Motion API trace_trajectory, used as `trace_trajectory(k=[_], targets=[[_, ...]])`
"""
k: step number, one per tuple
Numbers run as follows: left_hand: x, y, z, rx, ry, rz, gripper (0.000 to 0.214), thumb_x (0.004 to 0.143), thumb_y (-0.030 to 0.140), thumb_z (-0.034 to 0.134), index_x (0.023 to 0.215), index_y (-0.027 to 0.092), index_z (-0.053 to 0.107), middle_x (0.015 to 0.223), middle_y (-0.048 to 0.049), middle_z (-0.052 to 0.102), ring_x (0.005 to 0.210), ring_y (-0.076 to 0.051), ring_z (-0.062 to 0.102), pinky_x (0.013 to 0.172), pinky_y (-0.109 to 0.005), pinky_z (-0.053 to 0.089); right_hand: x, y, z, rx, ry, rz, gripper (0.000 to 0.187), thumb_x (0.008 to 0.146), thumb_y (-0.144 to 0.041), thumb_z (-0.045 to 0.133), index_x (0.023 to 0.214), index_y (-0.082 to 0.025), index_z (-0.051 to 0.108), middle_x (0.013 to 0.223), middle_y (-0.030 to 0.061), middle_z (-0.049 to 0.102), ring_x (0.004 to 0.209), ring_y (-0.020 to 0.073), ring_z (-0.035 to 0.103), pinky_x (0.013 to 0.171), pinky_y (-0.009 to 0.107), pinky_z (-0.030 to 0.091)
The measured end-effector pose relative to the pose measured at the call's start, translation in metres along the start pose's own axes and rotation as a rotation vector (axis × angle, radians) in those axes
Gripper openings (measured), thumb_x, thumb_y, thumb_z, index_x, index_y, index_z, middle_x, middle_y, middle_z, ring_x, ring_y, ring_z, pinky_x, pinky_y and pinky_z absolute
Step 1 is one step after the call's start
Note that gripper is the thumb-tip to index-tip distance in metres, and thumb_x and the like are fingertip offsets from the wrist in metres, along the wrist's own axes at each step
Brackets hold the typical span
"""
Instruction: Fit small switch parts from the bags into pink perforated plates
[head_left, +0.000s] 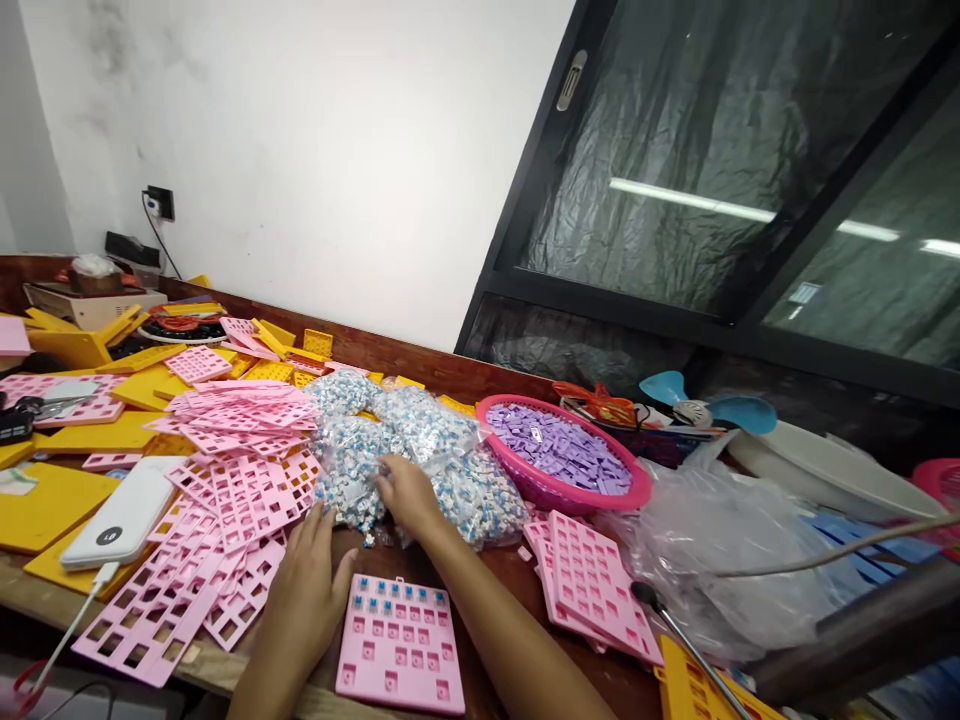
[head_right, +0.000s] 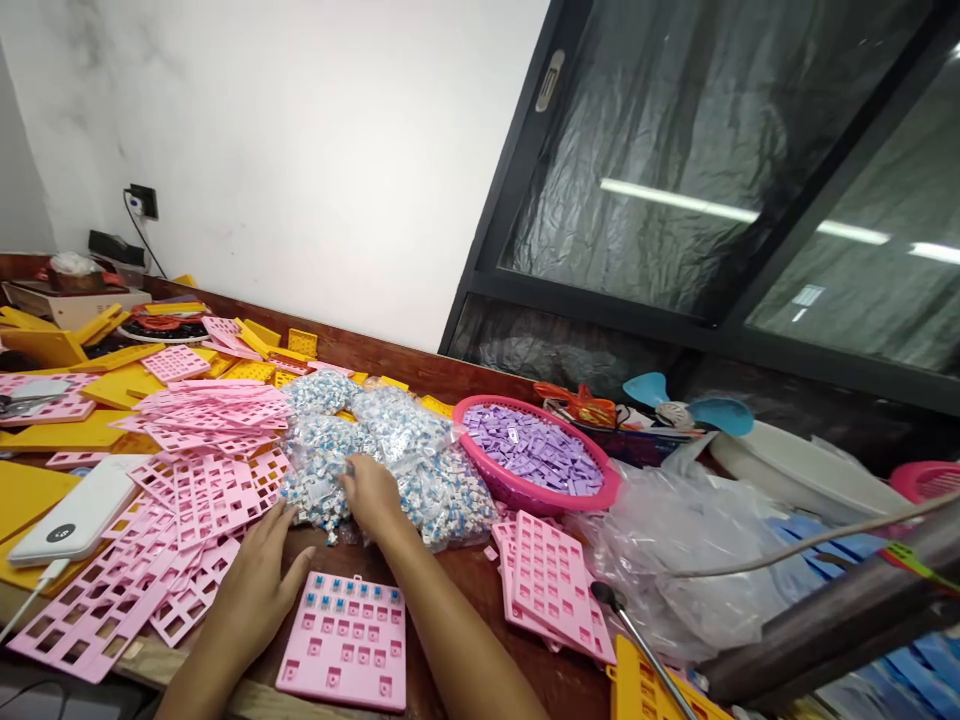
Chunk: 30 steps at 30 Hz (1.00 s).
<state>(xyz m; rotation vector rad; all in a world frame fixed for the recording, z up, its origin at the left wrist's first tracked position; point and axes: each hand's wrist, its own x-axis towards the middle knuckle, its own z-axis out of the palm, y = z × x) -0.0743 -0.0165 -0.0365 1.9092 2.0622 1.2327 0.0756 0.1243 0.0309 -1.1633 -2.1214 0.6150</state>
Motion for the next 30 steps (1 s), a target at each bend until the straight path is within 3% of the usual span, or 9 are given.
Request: trace_trajectory(k=[3, 8, 11, 17, 20, 23, 26, 28, 30], targets=[[-0.001, -0.004, 0.003, -0.08, 0.008, -0.059, 0.058, 0.099, 0.04, 0.045, 0.149, 0.012, 0.041, 0.158, -0.02, 0.043, 0.149, -0.034, 0.037, 0.12, -0.055, 0.036, 0.004, 0.007, -0.009, 0.128, -0.022, -0.024, 0.026, 0.092, -0.041, 0.06, 0.079, -0.02, 0.068, 0.082, 0.0056, 0.068, 0.086, 0.0244, 0.061, 0.086, 0.037, 0.045], [0.007, 0.007, -0.013, -0.231, -0.092, -0.202, 0.066, 0.1, 0.043, 0.041, 0.156, 0.012, 0.027, 0.151, -0.0222, 0.051, 0.141, -0.033, 0.049, 0.114, -0.051, 0.042, -0.001, 0.015, -0.016, 0.437, -0.088, -0.023, 0.05, 0.088, -0.071, 0.057, 0.086, -0.021, 0.063, 0.077, 0.0014, 0.063, 0.075, 0.0195, 0.058, 0.074, 0.032, 0.048], [0.01, 0.014, -0.022, -0.322, -0.134, -0.277, 0.06, 0.1, 0.047, 0.04, 0.154, 0.02, 0.033, 0.142, -0.0165, 0.062, 0.129, -0.031, 0.062, 0.104, -0.048, 0.05, -0.006, 0.016, -0.006, 0.579, -0.147, 0.009, 0.057, 0.082, -0.078, 0.061, 0.081, -0.021, 0.057, 0.072, -0.0006, 0.057, 0.069, 0.0163, 0.055, 0.071, 0.031, 0.049], [0.013, 0.009, -0.027, -0.402, 0.016, -0.32, 0.048, 0.102, 0.045, 0.037, 0.144, 0.024, 0.046, 0.135, -0.0123, 0.066, 0.125, -0.031, 0.062, 0.108, -0.05, 0.047, -0.011, 0.012, -0.001, 0.726, -0.232, 0.06, 0.052, 0.077, -0.068, 0.075, 0.093, -0.023, 0.053, 0.092, 0.0008, 0.06, 0.082, 0.0161, 0.062, 0.077, 0.031, 0.052], [0.013, 0.007, -0.025, -0.416, 0.118, -0.277, 0.051, 0.102, 0.041, 0.038, 0.149, 0.022, 0.037, 0.151, -0.0134, 0.05, 0.142, -0.028, 0.047, 0.118, -0.049, 0.038, -0.016, 0.011, -0.006, 0.611, -0.203, 0.063, 0.055, 0.072, -0.051, 0.085, 0.107, -0.024, 0.052, 0.107, 0.0017, 0.057, 0.086, 0.016, 0.062, 0.076, 0.029, 0.052], [0.01, 0.011, -0.026, -0.26, 0.196, -0.187, 0.056, 0.1, 0.041, 0.043, 0.15, 0.017, 0.034, 0.155, -0.0178, 0.037, 0.148, -0.032, 0.036, 0.12, -0.051, 0.036, -0.03, 0.012, -0.015, 0.402, -0.182, 0.071, 0.048, 0.077, -0.04, 0.081, 0.107, -0.023, 0.048, 0.102, 0.0005, 0.058, 0.085, 0.0173, 0.062, 0.076, 0.031, 0.051], [0.003, 0.018, -0.034, -0.014, 0.275, -0.111, 0.045, 0.096, 0.039, 0.049, 0.134, 0.016, 0.05, 0.142, -0.0196, 0.046, 0.139, -0.038, 0.042, 0.114, -0.055, 0.04, -0.053, 0.016, -0.026, 0.158, -0.219, -0.058, 0.028, 0.081, -0.024, 0.072, 0.101, -0.022, 0.052, 0.096, 0.0005, 0.061, 0.09, 0.02, 0.061, 0.082, 0.033, 0.048], [-0.002, 0.02, -0.041, 0.035, 0.165, -0.055, 0.028, 0.094, 0.036, 0.05, 0.115, 0.02, 0.059, 0.121, -0.0143, 0.059, 0.119, -0.034, 0.057, 0.102, -0.05, 0.047, -0.066, 0.019, -0.031, 0.006, -0.201, -0.165, 0.025, 0.08, -0.013, 0.066, 0.102, -0.022, 0.057, 0.1, 0.0024, 0.063, 0.095, 0.0213, 0.06, 0.087, 0.034, 0.046], [-0.005, 0.019, -0.045, 0.0, -0.069, -0.005, 0.016, 0.094, 0.031, 0.05, 0.102, 0.024, 0.062, 0.105, -0.0077, 0.065, 0.1, -0.027, 0.063, 0.09, -0.042, 0.051, -0.074, 0.021, -0.034, -0.061, -0.166, -0.209, 0.028, 0.079, -0.009, 0.064, 0.103, -0.022, 0.06, 0.104, 0.0036, 0.064, 0.097, 0.0218, 0.059, 0.088, 0.034, 0.045]])
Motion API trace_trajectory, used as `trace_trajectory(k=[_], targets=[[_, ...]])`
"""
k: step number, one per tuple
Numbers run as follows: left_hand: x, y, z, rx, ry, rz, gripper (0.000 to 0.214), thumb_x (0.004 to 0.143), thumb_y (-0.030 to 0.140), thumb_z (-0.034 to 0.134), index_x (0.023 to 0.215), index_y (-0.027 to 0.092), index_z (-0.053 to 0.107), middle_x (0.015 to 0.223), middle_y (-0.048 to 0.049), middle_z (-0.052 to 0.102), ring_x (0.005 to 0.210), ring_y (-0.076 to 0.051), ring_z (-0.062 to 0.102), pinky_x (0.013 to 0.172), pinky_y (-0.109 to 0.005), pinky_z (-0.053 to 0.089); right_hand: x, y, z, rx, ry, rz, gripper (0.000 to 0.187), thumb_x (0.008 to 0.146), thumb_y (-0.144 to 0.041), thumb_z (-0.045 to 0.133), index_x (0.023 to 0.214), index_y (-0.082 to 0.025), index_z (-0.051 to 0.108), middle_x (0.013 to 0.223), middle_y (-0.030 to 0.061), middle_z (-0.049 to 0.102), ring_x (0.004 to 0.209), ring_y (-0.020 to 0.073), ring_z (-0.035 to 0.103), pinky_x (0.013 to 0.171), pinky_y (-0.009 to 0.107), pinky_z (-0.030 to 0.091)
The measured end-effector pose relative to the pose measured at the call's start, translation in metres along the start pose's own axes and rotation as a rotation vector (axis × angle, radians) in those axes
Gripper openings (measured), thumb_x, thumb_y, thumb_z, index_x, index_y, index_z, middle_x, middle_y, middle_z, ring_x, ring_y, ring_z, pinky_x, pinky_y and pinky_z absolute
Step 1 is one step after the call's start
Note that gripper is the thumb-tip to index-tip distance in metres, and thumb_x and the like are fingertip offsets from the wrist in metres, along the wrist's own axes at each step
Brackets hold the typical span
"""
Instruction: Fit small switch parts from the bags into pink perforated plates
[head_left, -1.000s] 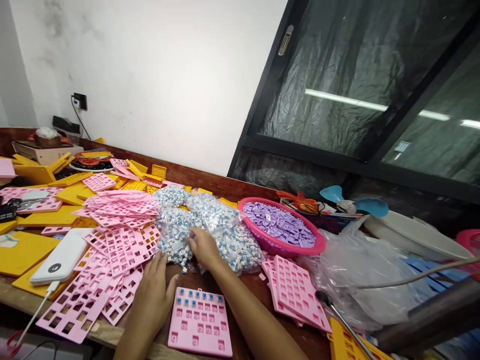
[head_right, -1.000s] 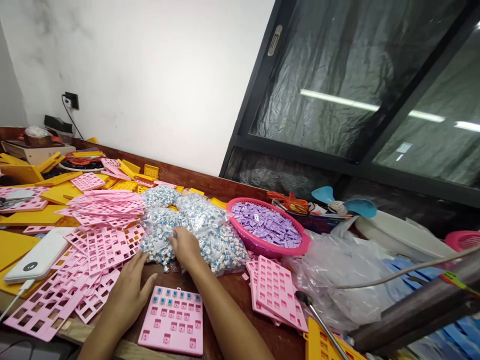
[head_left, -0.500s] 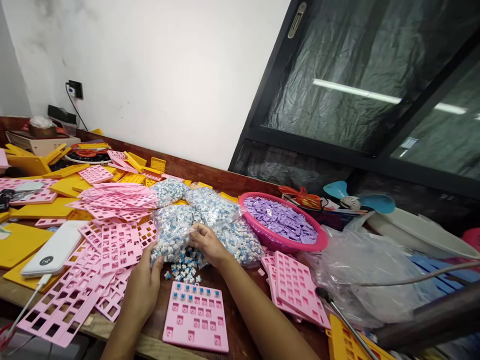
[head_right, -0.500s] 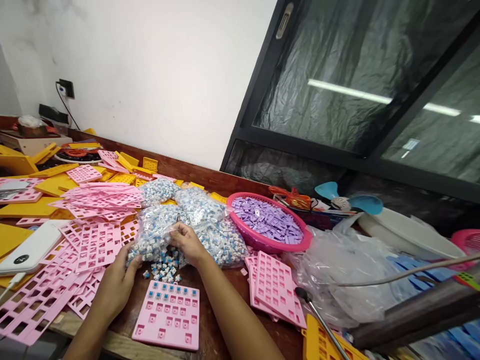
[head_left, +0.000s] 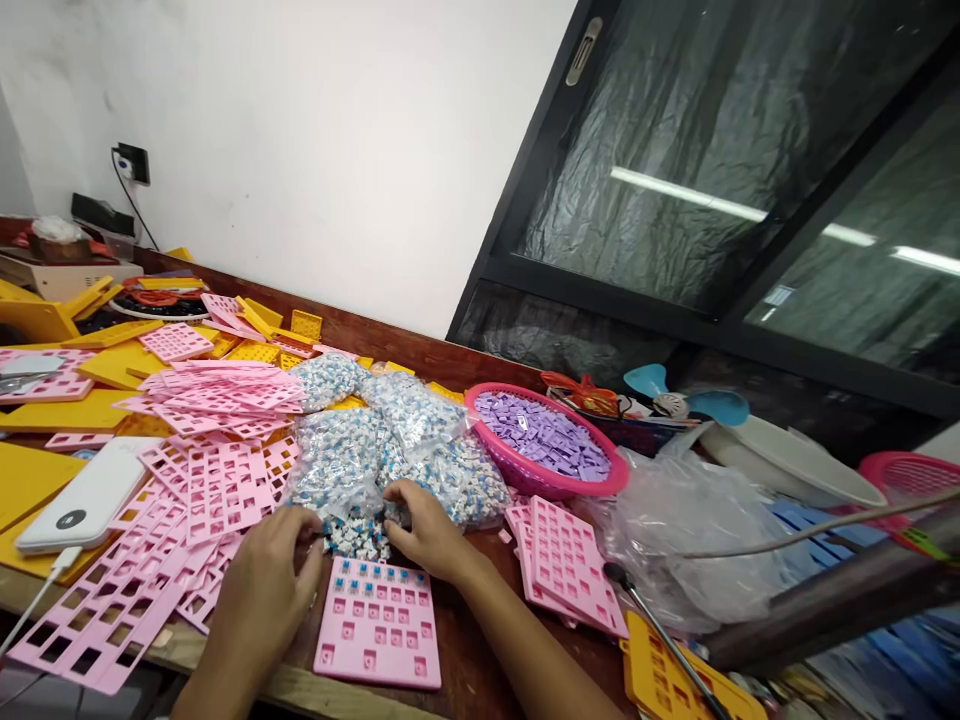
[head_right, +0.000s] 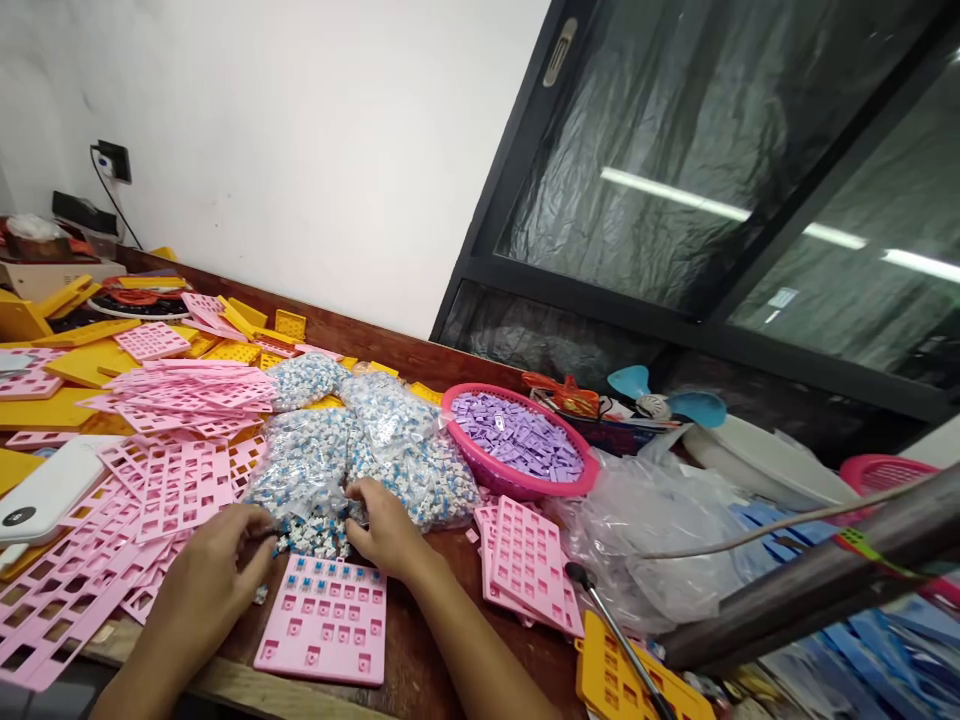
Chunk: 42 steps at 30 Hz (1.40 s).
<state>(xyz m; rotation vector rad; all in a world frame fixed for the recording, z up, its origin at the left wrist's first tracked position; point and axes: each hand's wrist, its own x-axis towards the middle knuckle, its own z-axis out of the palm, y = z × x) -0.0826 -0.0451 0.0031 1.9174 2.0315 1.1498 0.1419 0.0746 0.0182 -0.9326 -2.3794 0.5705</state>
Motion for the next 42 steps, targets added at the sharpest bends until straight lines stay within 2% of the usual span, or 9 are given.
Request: trace_trajectory(k=[2, 4, 9, 13, 18, 22, 27, 34, 42], targets=[[-0.001, -0.002, -0.002, -0.027, -0.187, 0.024, 0.019, 0.094, 0.024, 0.048, 0.101, 0.025, 0.065, 0.104, -0.0056, 0.068, 0.098, -0.024, 0.064, 0.086, -0.038, 0.05, -0.003, 0.0, 0.001, -0.027, -0.009, -0.031, 0.024, 0.079, -0.008, 0.066, 0.099, -0.022, 0.064, 0.102, 0.0038, 0.066, 0.097, 0.0221, 0.06, 0.088, 0.034, 0.045], [-0.001, -0.006, -0.001, -0.014, -0.246, 0.017, 0.029, 0.094, 0.018, 0.043, 0.108, 0.025, 0.067, 0.111, -0.0067, 0.068, 0.104, -0.024, 0.064, 0.089, -0.037, 0.049, -0.003, 0.0, 0.002, -0.063, -0.055, -0.079, 0.021, 0.081, -0.007, 0.066, 0.095, -0.022, 0.068, 0.097, 0.0039, 0.068, 0.098, 0.0227, 0.06, 0.091, 0.035, 0.045], [0.003, -0.01, 0.007, 0.045, -0.275, -0.034, 0.034, 0.095, 0.015, 0.043, 0.114, 0.024, 0.071, 0.116, -0.0078, 0.069, 0.106, -0.024, 0.065, 0.09, -0.036, 0.048, 0.0, -0.006, 0.004, -0.172, -0.115, -0.11, 0.02, 0.085, -0.012, 0.066, 0.098, -0.023, 0.076, 0.091, 0.0059, 0.07, 0.098, 0.0246, 0.06, 0.089, 0.036, 0.045], [0.005, -0.012, 0.01, 0.037, -0.272, -0.059, 0.029, 0.095, 0.02, 0.046, 0.106, 0.023, 0.073, 0.11, -0.007, 0.072, 0.102, -0.024, 0.066, 0.087, -0.035, 0.048, 0.0, -0.012, 0.012, -0.176, -0.076, -0.013, 0.011, 0.083, -0.017, 0.07, 0.092, -0.022, 0.075, 0.089, 0.0053, 0.071, 0.093, 0.024, 0.061, 0.085, 0.035, 0.044], [0.003, -0.013, -0.001, -0.228, -0.267, -0.058, 0.023, 0.095, 0.031, 0.05, 0.104, 0.024, 0.07, 0.105, -0.0054, 0.074, 0.098, -0.024, 0.067, 0.089, -0.036, 0.05, -0.003, -0.016, 0.02, -0.104, 0.0, 0.053, 0.015, 0.081, -0.009, 0.067, 0.089, -0.022, 0.071, 0.092, 0.0032, 0.073, 0.091, 0.0217, 0.063, 0.087, 0.035, 0.043], [0.001, -0.011, -0.015, -0.388, -0.327, -0.069, 0.028, 0.094, 0.042, 0.055, 0.112, 0.024, 0.068, 0.102, -0.0043, 0.074, 0.094, -0.023, 0.067, 0.086, -0.034, 0.053, -0.01, -0.026, -0.001, 0.029, 0.052, 0.031, 0.012, 0.088, -0.013, 0.066, 0.093, -0.023, 0.071, 0.093, 0.003, 0.073, 0.091, 0.021, 0.065, 0.087, 0.035, 0.045], [-0.006, -0.004, -0.025, -0.413, -0.391, 0.045, 0.037, 0.1, 0.043, 0.047, 0.13, 0.031, 0.064, 0.124, -0.005, 0.066, 0.118, -0.022, 0.061, 0.107, -0.035, 0.046, -0.034, -0.039, -0.032, 0.187, -0.02, 0.032, 0.007, 0.09, -0.019, 0.069, 0.09, -0.023, 0.074, 0.089, 0.0022, 0.072, 0.086, 0.0196, 0.066, 0.079, 0.031, 0.048], [-0.015, 0.015, -0.026, -0.32, -0.554, 0.077, 0.027, 0.101, 0.038, 0.043, 0.111, 0.03, 0.067, 0.114, -0.0036, 0.066, 0.109, -0.02, 0.062, 0.096, -0.031, 0.048, -0.065, -0.029, -0.02, 0.448, -0.009, 0.15, 0.018, 0.095, -0.033, 0.067, 0.106, -0.024, 0.078, 0.103, 0.0054, 0.076, 0.094, 0.0224, 0.069, 0.083, 0.033, 0.052], [-0.011, 0.024, -0.014, -0.073, -0.598, 0.037, 0.013, 0.091, 0.028, 0.055, 0.09, 0.025, 0.067, 0.092, -0.0004, 0.071, 0.089, -0.02, 0.066, 0.078, -0.028, 0.042, -0.066, -0.019, -0.017, 0.614, 0.05, 0.251, 0.026, 0.09, -0.042, 0.072, 0.09, -0.017, 0.079, 0.082, 0.0032, 0.074, 0.076, 0.0175, 0.064, 0.07, 0.027, 0.048]])
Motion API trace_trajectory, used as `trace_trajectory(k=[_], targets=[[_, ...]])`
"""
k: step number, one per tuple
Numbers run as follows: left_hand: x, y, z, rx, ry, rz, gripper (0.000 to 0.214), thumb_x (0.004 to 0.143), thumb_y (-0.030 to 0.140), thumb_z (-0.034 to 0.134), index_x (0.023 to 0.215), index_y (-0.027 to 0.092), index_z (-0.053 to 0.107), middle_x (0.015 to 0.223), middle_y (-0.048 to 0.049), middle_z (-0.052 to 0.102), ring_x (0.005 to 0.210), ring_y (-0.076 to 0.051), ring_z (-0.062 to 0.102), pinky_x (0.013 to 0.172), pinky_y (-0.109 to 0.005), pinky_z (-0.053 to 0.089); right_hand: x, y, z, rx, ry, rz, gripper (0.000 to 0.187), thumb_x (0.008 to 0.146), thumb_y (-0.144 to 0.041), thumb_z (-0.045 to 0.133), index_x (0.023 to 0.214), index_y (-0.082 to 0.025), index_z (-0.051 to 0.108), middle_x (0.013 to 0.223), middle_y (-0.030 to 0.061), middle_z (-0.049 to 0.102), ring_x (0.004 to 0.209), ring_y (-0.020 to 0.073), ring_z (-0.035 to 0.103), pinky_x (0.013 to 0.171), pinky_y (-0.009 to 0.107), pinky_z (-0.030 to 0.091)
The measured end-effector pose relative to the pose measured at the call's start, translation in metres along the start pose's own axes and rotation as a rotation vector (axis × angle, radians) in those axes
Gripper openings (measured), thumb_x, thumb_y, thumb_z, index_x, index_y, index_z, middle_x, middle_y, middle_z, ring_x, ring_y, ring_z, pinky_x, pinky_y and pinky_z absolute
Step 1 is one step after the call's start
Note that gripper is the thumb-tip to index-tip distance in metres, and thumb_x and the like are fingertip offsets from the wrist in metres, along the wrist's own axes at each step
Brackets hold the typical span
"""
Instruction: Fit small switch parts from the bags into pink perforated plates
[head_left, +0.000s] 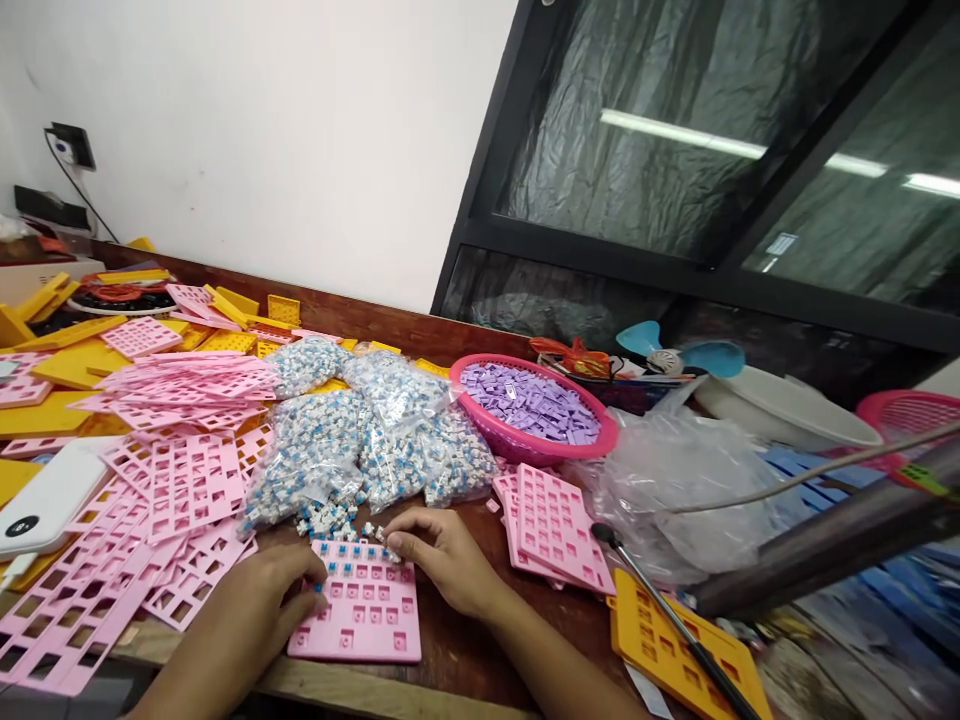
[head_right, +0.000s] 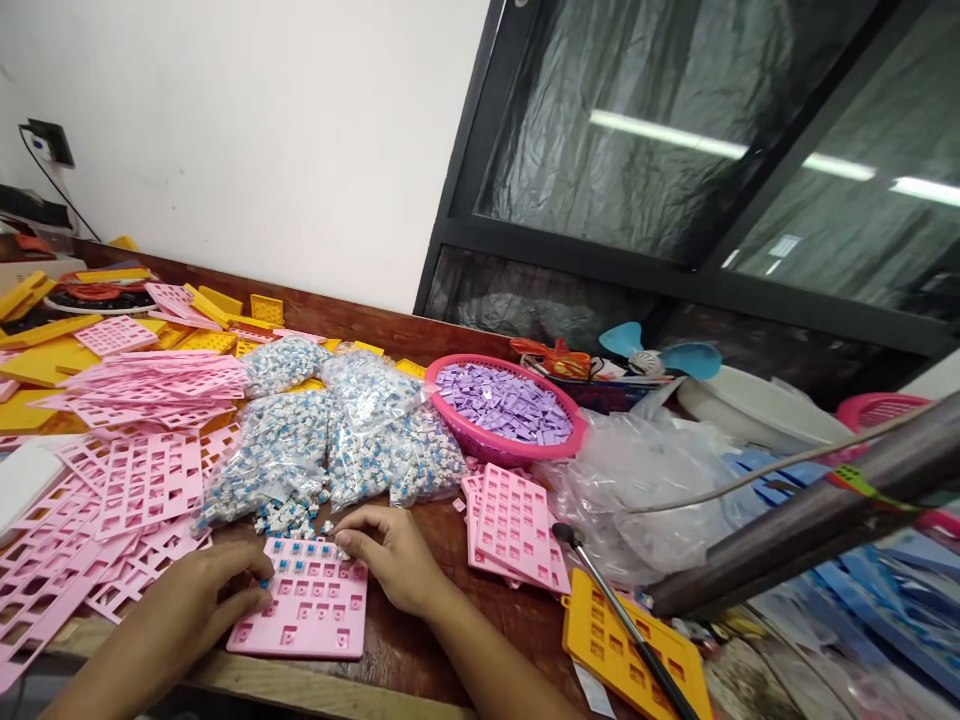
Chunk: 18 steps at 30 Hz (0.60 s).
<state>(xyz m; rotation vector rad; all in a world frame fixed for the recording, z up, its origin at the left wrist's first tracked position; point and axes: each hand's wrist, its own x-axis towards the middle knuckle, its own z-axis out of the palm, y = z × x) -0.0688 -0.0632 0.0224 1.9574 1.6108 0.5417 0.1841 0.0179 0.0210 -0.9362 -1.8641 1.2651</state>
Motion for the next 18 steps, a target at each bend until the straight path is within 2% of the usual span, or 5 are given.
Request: trace_trajectory(k=[5, 9, 12, 15, 18], targets=[[0.004, -0.004, 0.007, 0.02, 0.037, -0.022, 0.012, 0.09, 0.027, 0.056, 0.085, 0.025, 0.067, 0.095, -0.0009, 0.07, 0.092, -0.02, 0.065, 0.079, -0.029, 0.04, -0.001, 0.0, -0.001, -0.049, -0.042, 0.004, 0.021, 0.09, -0.038, 0.073, 0.09, -0.018, 0.079, 0.085, 0.0038, 0.076, 0.08, 0.019, 0.067, 0.075, 0.029, 0.05], [0.004, -0.007, 0.009, -0.056, 0.048, -0.017, 0.012, 0.09, 0.029, 0.058, 0.083, 0.024, 0.066, 0.093, -0.0001, 0.068, 0.09, -0.019, 0.064, 0.079, -0.028, 0.04, -0.003, -0.01, -0.001, -0.242, -0.027, -0.074, 0.012, 0.09, -0.03, 0.072, 0.095, -0.02, 0.079, 0.094, 0.0046, 0.076, 0.088, 0.0199, 0.068, 0.081, 0.03, 0.049], [0.004, -0.007, 0.009, -0.07, 0.045, -0.045, 0.01, 0.088, 0.03, 0.06, 0.083, 0.024, 0.066, 0.085, 0.0015, 0.068, 0.084, -0.018, 0.064, 0.076, -0.027, 0.039, -0.007, -0.021, -0.004, -0.387, -0.053, -0.135, 0.013, 0.092, -0.03, 0.071, 0.092, -0.02, 0.077, 0.09, 0.0038, 0.075, 0.083, 0.0178, 0.066, 0.077, 0.028, 0.047], [0.004, -0.003, 0.01, -0.066, 0.059, -0.074, 0.009, 0.087, 0.03, 0.06, 0.084, 0.024, 0.067, 0.083, 0.002, 0.069, 0.082, -0.018, 0.064, 0.074, -0.028, 0.039, -0.012, -0.028, -0.006, -0.484, -0.201, -0.184, 0.012, 0.087, -0.031, 0.078, 0.092, -0.02, 0.076, 0.087, 0.0021, 0.074, 0.08, 0.0169, 0.065, 0.074, 0.027, 0.045], [0.004, 0.0, 0.011, -0.083, 0.056, -0.105, 0.01, 0.087, 0.031, 0.06, 0.084, 0.024, 0.066, 0.079, 0.0024, 0.068, 0.077, -0.018, 0.064, 0.071, -0.028, 0.038, -0.015, -0.026, -0.005, -0.571, -0.378, -0.229, 0.023, 0.081, -0.03, 0.085, 0.1, -0.022, 0.076, 0.094, 0.0023, 0.075, 0.088, 0.019, 0.067, 0.08, 0.028, 0.045]])
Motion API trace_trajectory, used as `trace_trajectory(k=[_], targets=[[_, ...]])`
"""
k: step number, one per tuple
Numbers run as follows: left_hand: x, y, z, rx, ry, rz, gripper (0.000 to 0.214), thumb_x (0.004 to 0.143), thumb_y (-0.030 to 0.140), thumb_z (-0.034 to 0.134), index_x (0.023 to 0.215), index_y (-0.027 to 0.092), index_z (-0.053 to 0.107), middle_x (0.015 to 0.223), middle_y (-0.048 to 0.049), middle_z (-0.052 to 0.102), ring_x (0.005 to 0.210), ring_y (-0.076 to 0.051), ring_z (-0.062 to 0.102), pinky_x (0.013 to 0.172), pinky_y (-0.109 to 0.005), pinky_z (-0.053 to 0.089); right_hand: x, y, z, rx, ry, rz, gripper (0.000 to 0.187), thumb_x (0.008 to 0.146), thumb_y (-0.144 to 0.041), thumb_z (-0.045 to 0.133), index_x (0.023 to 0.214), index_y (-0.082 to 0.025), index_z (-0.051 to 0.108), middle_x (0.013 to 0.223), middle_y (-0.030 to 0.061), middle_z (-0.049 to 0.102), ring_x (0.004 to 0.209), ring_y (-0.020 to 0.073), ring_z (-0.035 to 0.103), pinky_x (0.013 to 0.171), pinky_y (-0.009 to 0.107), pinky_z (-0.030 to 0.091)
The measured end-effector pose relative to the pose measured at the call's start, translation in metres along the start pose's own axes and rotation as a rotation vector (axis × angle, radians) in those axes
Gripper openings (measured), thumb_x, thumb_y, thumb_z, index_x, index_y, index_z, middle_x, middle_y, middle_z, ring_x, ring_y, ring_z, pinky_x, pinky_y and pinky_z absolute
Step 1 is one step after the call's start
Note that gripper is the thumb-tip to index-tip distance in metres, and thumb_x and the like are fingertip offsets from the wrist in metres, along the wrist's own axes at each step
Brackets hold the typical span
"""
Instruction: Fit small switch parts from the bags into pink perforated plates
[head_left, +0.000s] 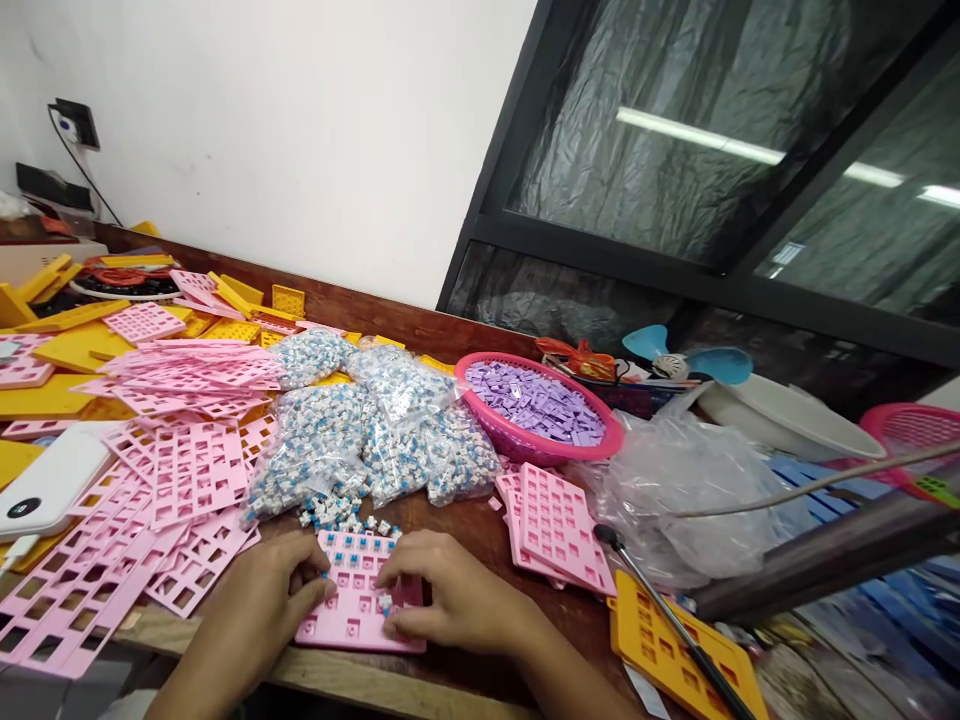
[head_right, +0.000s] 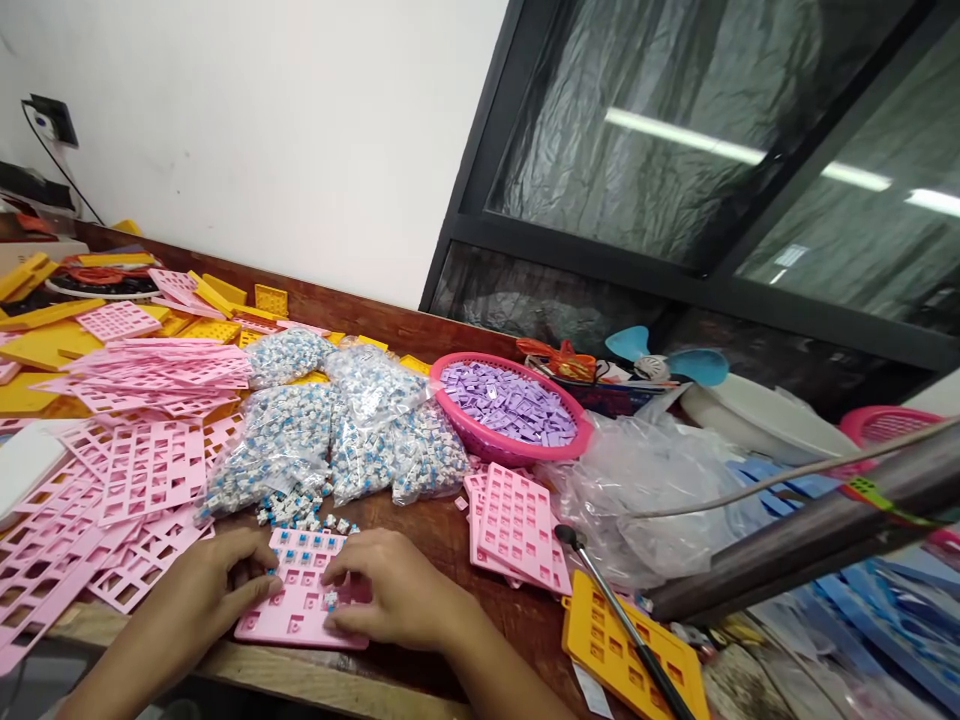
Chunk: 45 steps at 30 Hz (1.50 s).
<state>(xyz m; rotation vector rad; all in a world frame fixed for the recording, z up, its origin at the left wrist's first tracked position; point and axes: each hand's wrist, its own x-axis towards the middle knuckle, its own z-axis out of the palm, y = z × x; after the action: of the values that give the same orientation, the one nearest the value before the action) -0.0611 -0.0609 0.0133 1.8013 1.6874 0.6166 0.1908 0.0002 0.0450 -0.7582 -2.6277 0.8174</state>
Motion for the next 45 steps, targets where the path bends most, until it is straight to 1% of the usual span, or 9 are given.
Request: trace_trajectory(k=[5, 9, 14, 21, 29, 33, 38, 41, 45], targets=[[0.002, 0.001, 0.001, 0.025, 0.031, -0.01, 0.01, 0.088, 0.03, 0.059, 0.083, 0.024, 0.066, 0.081, 0.0016, 0.069, 0.079, -0.018, 0.064, 0.072, -0.028, 0.038, 0.001, 0.003, 0.005, -0.001, -0.038, 0.032, 0.014, 0.091, -0.03, 0.075, 0.102, -0.021, 0.077, 0.096, 0.0035, 0.076, 0.091, 0.019, 0.067, 0.084, 0.028, 0.046], [0.002, -0.001, 0.0, 0.007, 0.022, 0.026, 0.014, 0.09, 0.028, 0.057, 0.087, 0.025, 0.07, 0.091, 0.0007, 0.073, 0.09, -0.019, 0.066, 0.08, -0.029, 0.04, 0.001, 0.003, 0.002, 0.063, 0.076, 0.107, 0.029, 0.096, -0.029, 0.067, 0.124, -0.022, 0.07, 0.116, 0.006, 0.074, 0.102, 0.0204, 0.066, 0.09, 0.029, 0.047], [0.002, -0.002, 0.0, 0.038, 0.011, 0.078, 0.023, 0.094, 0.027, 0.05, 0.087, 0.025, 0.072, 0.094, -0.0013, 0.073, 0.092, -0.019, 0.066, 0.083, -0.029, 0.042, 0.005, 0.01, 0.002, 0.148, 0.101, 0.11, 0.016, 0.098, -0.025, 0.063, 0.104, -0.022, 0.078, 0.1, 0.0034, 0.077, 0.093, 0.0189, 0.068, 0.087, 0.029, 0.047], [-0.001, 0.004, 0.005, 0.21, 0.053, 0.021, 0.022, 0.095, 0.026, 0.051, 0.094, 0.027, 0.073, 0.097, -0.0025, 0.074, 0.094, -0.02, 0.067, 0.084, -0.03, 0.043, 0.007, 0.014, 0.005, 0.16, 0.14, 0.164, 0.015, 0.089, -0.026, 0.075, 0.104, -0.022, 0.079, 0.097, 0.0035, 0.077, 0.089, 0.0194, 0.068, 0.082, 0.029, 0.048], [-0.018, 0.003, 0.034, 0.542, 0.195, 0.114, 0.034, 0.091, 0.005, 0.044, 0.095, 0.024, 0.073, 0.102, -0.0065, 0.072, 0.092, -0.025, 0.067, 0.067, -0.031, 0.04, 0.006, 0.009, 0.012, 0.064, 0.179, 0.133, 0.024, 0.09, -0.021, 0.07, 0.114, -0.022, 0.074, 0.102, 0.0054, 0.076, 0.084, 0.0186, 0.067, 0.078, 0.03, 0.051], [-0.025, 0.004, 0.045, 0.598, 0.174, 0.212, 0.033, 0.088, 0.006, 0.048, 0.098, 0.022, 0.074, 0.101, -0.0096, 0.072, 0.088, -0.026, 0.066, 0.069, -0.034, 0.044, 0.006, 0.01, 0.017, 0.062, 0.157, 0.035, 0.021, 0.096, -0.02, 0.064, 0.112, -0.022, 0.076, 0.107, 0.0072, 0.076, 0.096, 0.0199, 0.069, 0.087, 0.031, 0.053], [-0.022, 0.006, 0.026, 0.506, 0.133, 0.125, 0.03, 0.098, 0.022, 0.044, 0.098, 0.027, 0.074, 0.1, -0.0059, 0.073, 0.091, -0.026, 0.068, 0.072, -0.034, 0.045, 0.008, 0.014, 0.025, -0.02, 0.154, -0.091, 0.026, 0.099, -0.02, 0.058, 0.115, -0.027, 0.077, 0.118, 0.0093, 0.07, 0.109, 0.0212, 0.064, 0.095, 0.034, 0.051], [-0.021, -0.003, 0.003, 0.344, 0.137, 0.129, 0.027, 0.1, 0.034, 0.046, 0.103, 0.031, 0.073, 0.103, -0.0036, 0.072, 0.097, -0.024, 0.067, 0.082, -0.033, 0.047, 0.009, 0.016, 0.027, -0.011, 0.178, -0.08, 0.025, 0.099, -0.02, 0.058, 0.113, -0.026, 0.077, 0.112, 0.0097, 0.068, 0.105, 0.0206, 0.064, 0.091, 0.033, 0.052], [-0.019, -0.023, -0.018, 0.21, 0.191, 0.109, 0.021, 0.094, 0.034, 0.056, 0.102, 0.032, 0.075, 0.105, -0.003, 0.071, 0.096, -0.022, 0.067, 0.089, -0.031, 0.048, 0.012, 0.017, 0.027, 0.034, 0.21, -0.033, 0.023, 0.097, -0.019, 0.06, 0.116, -0.022, 0.074, 0.107, 0.0082, 0.074, 0.1, 0.0203, 0.067, 0.091, 0.033, 0.052]])
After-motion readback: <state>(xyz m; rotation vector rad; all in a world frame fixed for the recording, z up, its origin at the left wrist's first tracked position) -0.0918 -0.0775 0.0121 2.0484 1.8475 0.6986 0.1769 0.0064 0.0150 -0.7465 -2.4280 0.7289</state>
